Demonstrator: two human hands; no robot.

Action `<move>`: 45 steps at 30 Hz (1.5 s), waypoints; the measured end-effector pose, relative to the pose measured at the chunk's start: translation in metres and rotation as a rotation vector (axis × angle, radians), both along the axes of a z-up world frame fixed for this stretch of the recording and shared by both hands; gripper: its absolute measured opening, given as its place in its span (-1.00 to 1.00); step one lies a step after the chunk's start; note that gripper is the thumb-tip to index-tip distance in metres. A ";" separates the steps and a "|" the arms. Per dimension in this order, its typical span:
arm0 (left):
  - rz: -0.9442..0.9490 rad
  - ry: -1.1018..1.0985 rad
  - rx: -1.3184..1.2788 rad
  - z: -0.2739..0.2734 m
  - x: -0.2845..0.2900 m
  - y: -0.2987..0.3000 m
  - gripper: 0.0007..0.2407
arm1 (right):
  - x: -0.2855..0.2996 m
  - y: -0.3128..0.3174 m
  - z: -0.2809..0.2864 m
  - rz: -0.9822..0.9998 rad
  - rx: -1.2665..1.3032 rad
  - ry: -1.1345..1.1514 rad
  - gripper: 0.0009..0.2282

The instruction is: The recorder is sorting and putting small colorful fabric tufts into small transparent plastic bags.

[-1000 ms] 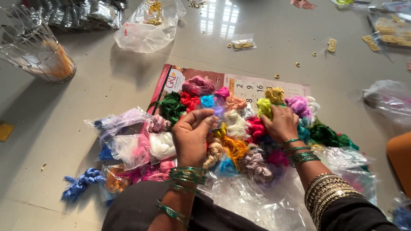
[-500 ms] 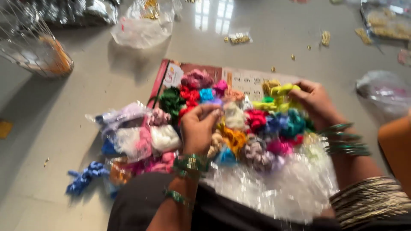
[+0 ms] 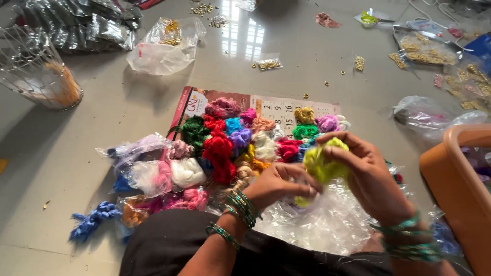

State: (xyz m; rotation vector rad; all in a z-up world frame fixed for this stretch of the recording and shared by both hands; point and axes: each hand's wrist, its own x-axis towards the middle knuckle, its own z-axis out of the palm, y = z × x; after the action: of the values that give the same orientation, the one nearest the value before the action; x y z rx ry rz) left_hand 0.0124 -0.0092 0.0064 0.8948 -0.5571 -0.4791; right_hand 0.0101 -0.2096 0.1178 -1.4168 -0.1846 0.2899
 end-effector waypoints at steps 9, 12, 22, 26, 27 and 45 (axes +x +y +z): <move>-0.244 0.234 0.120 0.012 -0.008 -0.014 -0.85 | 0.039 -0.049 -0.051 -0.316 0.225 0.272 -0.78; -0.172 0.282 0.113 0.007 -0.008 -0.010 -0.87 | 0.033 -0.042 -0.038 -0.253 -0.127 0.221 -0.73; 0.115 0.427 -0.289 0.013 -0.006 -0.006 -0.88 | 0.007 -0.020 -0.073 0.250 -0.162 0.159 -0.68; 0.162 0.396 -0.333 0.010 -0.003 -0.006 -0.88 | 0.006 0.005 -0.069 0.170 0.300 0.570 -0.57; 0.158 0.357 -0.324 0.008 -0.002 -0.006 -0.89 | 0.005 0.008 -0.071 0.134 0.304 0.539 -0.58; 0.174 0.276 -0.002 0.015 -0.007 -0.001 -0.88 | 0.020 -0.008 -0.083 0.161 -0.050 0.286 -0.64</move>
State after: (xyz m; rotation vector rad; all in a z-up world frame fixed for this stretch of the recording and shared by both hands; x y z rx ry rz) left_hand 0.0058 -0.0104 0.0216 0.8503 -0.2261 -0.4350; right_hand 0.0303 -0.2178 0.0346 -1.3950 -0.0566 0.6296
